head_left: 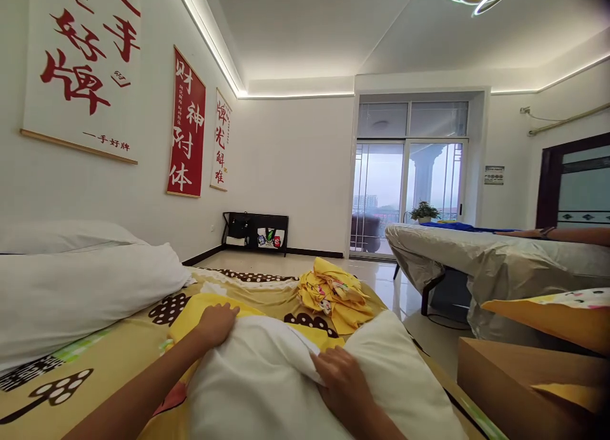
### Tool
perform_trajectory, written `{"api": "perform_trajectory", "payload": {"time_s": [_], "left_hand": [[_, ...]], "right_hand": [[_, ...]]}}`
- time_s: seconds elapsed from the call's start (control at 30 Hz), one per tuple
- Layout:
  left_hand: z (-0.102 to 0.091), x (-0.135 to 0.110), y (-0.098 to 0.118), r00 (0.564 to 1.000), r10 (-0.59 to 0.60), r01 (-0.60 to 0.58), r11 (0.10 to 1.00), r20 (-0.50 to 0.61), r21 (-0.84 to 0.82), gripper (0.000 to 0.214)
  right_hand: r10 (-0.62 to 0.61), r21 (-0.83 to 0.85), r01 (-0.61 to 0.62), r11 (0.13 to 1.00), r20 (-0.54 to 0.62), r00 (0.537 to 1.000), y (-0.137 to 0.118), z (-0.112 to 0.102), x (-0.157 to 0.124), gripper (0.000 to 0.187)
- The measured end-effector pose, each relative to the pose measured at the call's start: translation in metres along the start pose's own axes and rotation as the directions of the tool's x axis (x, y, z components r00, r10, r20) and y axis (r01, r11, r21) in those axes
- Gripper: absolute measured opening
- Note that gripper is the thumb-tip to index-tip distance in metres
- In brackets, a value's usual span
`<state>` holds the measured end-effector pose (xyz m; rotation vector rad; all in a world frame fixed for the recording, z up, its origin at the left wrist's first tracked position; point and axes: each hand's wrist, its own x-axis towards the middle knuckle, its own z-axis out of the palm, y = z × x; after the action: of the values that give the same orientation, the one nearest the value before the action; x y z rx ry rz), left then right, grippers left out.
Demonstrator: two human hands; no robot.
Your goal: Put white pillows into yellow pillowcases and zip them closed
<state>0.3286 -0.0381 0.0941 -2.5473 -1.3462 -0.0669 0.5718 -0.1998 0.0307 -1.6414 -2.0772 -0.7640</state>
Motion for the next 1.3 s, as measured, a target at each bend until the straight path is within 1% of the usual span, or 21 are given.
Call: {"api": "perform_trajectory", "payload": {"time_s": [0.1, 0.17, 0.23, 0.33, 0.4, 0.43, 0.47, 0.5, 0.57, 0.63, 0.67, 0.73, 0.8, 0.87, 0.9, 0.93, 1.0, 1.07, 1.13, 1.2, 1.3], "left_hand": [[-0.022, 0.005, 0.009, 0.99, -0.015, 0.015, 1.0, -0.138, -0.007, 0.034], [-0.047, 0.008, 0.018, 0.973, -0.012, 0.005, 0.999, -0.231, -0.032, 0.031], [-0.078, 0.009, 0.026, 0.946, -0.021, 0.003, 0.998, -0.323, -0.056, 0.026], [-0.12, 0.007, 0.031, 0.866, -0.05, 0.005, 0.996, -0.497, -0.091, 0.023], [-0.131, 0.006, 0.028, 0.791, -0.114, 0.023, 0.987, -0.601, -0.158, 0.02], [-0.129, 0.006, 0.026, 0.758, -0.161, 0.035, 0.978, -0.632, -0.207, 0.018], [-0.119, 0.005, 0.024, 0.739, -0.209, 0.049, 0.965, -0.64, -0.258, 0.017], [-0.104, 0.005, 0.022, 0.741, -0.244, 0.06, 0.952, -0.626, -0.3, 0.016], [-0.063, 0.001, 0.02, 0.795, -0.241, 0.053, 0.942, -0.557, -0.333, 0.017], [-0.019, -0.005, 0.016, 0.88, -0.174, 0.019, 0.942, -0.442, -0.335, 0.017], [-0.002, -0.009, 0.013, 0.904, -0.166, 0.014, 0.933, -0.394, -0.361, 0.019], [0.015, -0.018, 0.007, 0.91, -0.198, 0.024, 0.903, -0.365, -0.429, 0.023], [0.011, -0.027, 0.004, 0.894, -0.223, 0.034, 0.898, -0.388, -0.438, 0.026], [-0.006, -0.036, 0.007, 0.89, -0.19, 0.045, 0.941, -0.415, -0.335, 0.025], [-0.015, -0.039, 0.01, 0.888, -0.168, 0.056, 0.964, -0.428, -0.261, 0.025], [-0.024, -0.042, 0.014, 0.884, -0.152, 0.073, 0.979, -0.443, -0.19, 0.024], [-0.036, -0.043, 0.021, 0.872, -0.143, 0.119, 0.99, -0.469, -0.082, 0.022], [-0.042, -0.039, 0.022, 0.869, -0.166, 0.172, 0.985, -0.466, -0.031, 0.02], [-0.045, -0.029, 0.016, 0.869, -0.212, 0.225, 0.974, -0.448, -0.024, 0.02], [-0.049, -0.014, 0.007, 0.872, -0.253, 0.24, 0.967, -0.418, -0.085, 0.022], [-0.057, 0.015, 0.0, 0.893, -0.27, 0.207, 0.957, -0.361, -0.205, 0.021]], "right_hand": [[-0.073, -0.031, 0.067, 0.997, -0.225, 0.972, 0.019, -0.019, 0.014, 0.031], [-0.148, -0.075, 0.131, 0.989, -0.333, 0.931, 0.031, -0.048, 0.031, 0.033], [-0.238, -0.142, 0.196, 0.97, -0.409, 0.881, 0.04, -0.084, 0.049, 0.031], [-0.383, -0.29, 0.271, 0.918, -0.471, 0.794, 0.047, -0.13, 0.068, 0.032], [-0.442, -0.371, 0.277, 0.886, -0.499, 0.746, 0.049, -0.14, 0.069, 0.035], [-0.447, -0.388, 0.268, 0.882, -0.509, 0.735, 0.049, -0.136, 0.065, 0.037], [-0.434, -0.384, 0.253, 0.888, -0.513, 0.741, 0.048, -0.127, 0.058, 0.038], [-0.409, -0.365, 0.241, 0.899, -0.507, 0.759, 0.048, -0.113, 0.049, 0.04], [-0.38, -0.323, 0.249, 0.913, -0.451, 0.808, 0.048, -0.079, 0.028, 0.044], [-0.389, -0.298, 0.29, 0.909, -0.363, 0.846, 0.05, -0.051, 0.011, 0.046], [-0.394, -0.284, 0.311, 0.907, -0.314, 0.864, 0.052, -0.045, 0.007, 0.045], [-0.368, -0.236, 0.316, 0.919, -0.23, 0.901, 0.055, -0.05, 0.009, 0.046], [-0.296, -0.194, 0.257, 0.947, -0.214, 0.931, 0.052, -0.071, 0.022, 0.055], [-0.193, -0.174, 0.15, 0.973, -0.259, 0.947, 0.039, -0.089, 0.04, 0.062], [-0.133, -0.154, 0.094, 0.984, -0.27, 0.954, 0.029, -0.091, 0.05, 0.069], [-0.075, -0.125, 0.045, 0.991, -0.245, 0.967, 0.017, -0.088, 0.059, 0.077], [0.0, -0.048, -0.005, 0.999, -0.096, 0.995, -0.006, -0.068, 0.074, 0.093], [-0.028, 0.034, 0.026, 0.999, 0.062, 0.998, -0.024, -0.041, 0.083, 0.095], [-0.108, 0.112, 0.094, 0.989, 0.128, 0.986, -0.034, -0.021, 0.087, 0.089], [-0.178, 0.166, 0.154, 0.974, 0.14, 0.974, -0.035, -0.014, 0.088, 0.084], [-0.212, 0.186, 0.183, 0.965, 0.148, 0.966, -0.028, -0.02, 0.088, 0.078]]}}
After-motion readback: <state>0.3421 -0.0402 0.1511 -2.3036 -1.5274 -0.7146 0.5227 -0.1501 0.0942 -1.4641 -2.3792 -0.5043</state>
